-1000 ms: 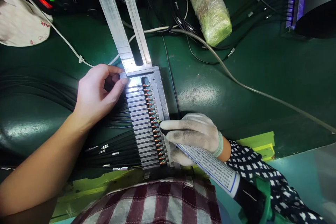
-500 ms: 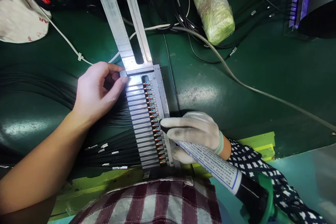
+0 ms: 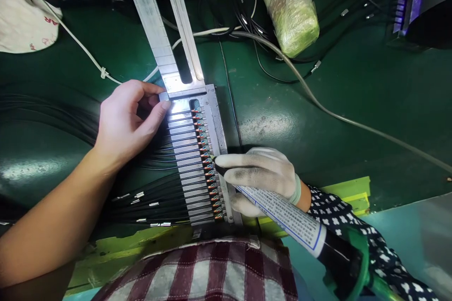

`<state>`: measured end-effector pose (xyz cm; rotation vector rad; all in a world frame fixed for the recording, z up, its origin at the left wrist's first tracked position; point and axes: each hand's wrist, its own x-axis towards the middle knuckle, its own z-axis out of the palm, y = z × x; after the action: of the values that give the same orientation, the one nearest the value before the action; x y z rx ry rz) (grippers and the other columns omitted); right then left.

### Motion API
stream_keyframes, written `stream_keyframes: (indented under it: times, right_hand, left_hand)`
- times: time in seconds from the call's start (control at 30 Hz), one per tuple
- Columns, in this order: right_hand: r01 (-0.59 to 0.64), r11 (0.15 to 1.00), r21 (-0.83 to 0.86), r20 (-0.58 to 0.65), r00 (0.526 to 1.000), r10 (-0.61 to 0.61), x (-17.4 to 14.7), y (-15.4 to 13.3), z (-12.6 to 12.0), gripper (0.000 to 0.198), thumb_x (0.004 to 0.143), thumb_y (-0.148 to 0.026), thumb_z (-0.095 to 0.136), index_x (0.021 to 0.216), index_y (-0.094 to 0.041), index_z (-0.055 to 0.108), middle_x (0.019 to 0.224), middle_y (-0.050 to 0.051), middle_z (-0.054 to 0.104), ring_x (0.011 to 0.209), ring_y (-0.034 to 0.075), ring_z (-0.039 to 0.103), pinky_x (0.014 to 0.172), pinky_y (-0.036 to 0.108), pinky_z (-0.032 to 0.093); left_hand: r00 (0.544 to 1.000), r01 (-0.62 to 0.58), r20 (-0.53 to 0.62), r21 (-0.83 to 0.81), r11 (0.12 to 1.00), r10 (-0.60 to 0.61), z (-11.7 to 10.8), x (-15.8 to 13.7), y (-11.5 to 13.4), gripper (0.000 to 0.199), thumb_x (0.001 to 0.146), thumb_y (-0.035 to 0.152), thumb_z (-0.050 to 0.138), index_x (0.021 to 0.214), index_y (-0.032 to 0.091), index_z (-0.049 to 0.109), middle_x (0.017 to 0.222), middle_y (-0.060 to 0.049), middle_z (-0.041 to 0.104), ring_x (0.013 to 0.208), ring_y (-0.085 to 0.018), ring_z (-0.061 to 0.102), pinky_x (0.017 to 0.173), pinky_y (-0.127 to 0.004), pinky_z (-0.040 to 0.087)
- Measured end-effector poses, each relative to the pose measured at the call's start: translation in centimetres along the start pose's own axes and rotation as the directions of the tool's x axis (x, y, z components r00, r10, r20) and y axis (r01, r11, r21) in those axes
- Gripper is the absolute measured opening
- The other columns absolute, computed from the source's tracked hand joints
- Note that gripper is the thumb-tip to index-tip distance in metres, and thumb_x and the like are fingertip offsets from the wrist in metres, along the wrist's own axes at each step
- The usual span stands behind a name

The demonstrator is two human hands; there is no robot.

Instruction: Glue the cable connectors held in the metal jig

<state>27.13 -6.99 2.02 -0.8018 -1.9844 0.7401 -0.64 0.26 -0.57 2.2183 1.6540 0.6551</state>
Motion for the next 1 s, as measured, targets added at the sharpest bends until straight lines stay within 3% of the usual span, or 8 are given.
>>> stream_keyframes:
  times: [0.47, 0.63, 1.0]
  right_hand:
    - [0.025, 1.000, -0.005, -0.037, 0.999, -0.025, -0.9, -1.3, -0.2, 0.010, 0.087, -0.017, 0.059, 0.095, -0.018, 0.064, 0.103, 0.012, 0.076, 0.065, 0.016, 0.071, 0.053, 0.030, 0.060]
    - [0.018, 0.998, -0.052, 0.013, 1.000, -0.018, -1.1, -1.2, 0.0, 0.012, 0.084, -0.013, 0.058, 0.093, -0.019, 0.063, 0.100, 0.011, 0.077, 0.065, 0.015, 0.071, 0.056, 0.029, 0.060]
    - [-0.010, 1.000, 0.019, 0.040, 0.999, 0.009, -1.0, -0.8, -0.2, 0.013, 0.084, -0.016, 0.063, 0.097, -0.018, 0.064, 0.104, 0.012, 0.076, 0.069, 0.017, 0.071, 0.058, 0.030, 0.060]
  left_hand:
    - [1.000, -0.002, -0.002, -0.012, 1.000, 0.002, 0.1, 0.0, 0.1, 0.015, 0.090, 0.034, 0.058, 0.098, 0.022, 0.060, 0.077, 0.001, 0.055, 0.075, -0.016, 0.053, 0.074, -0.032, 0.044]
    - [1.000, -0.021, -0.020, -0.015, 1.000, 0.021, 0.2, 0.1, 0.0, 0.016, 0.089, 0.032, 0.059, 0.097, 0.019, 0.061, 0.076, 0.002, 0.054, 0.072, -0.014, 0.050, 0.070, -0.030, 0.041]
    - [1.000, -0.013, -0.015, -0.010, 1.000, 0.013, 0.2, 0.1, 0.0, 0.015, 0.089, 0.033, 0.059, 0.096, 0.020, 0.061, 0.076, 0.001, 0.053, 0.072, -0.014, 0.049, 0.070, -0.030, 0.042]
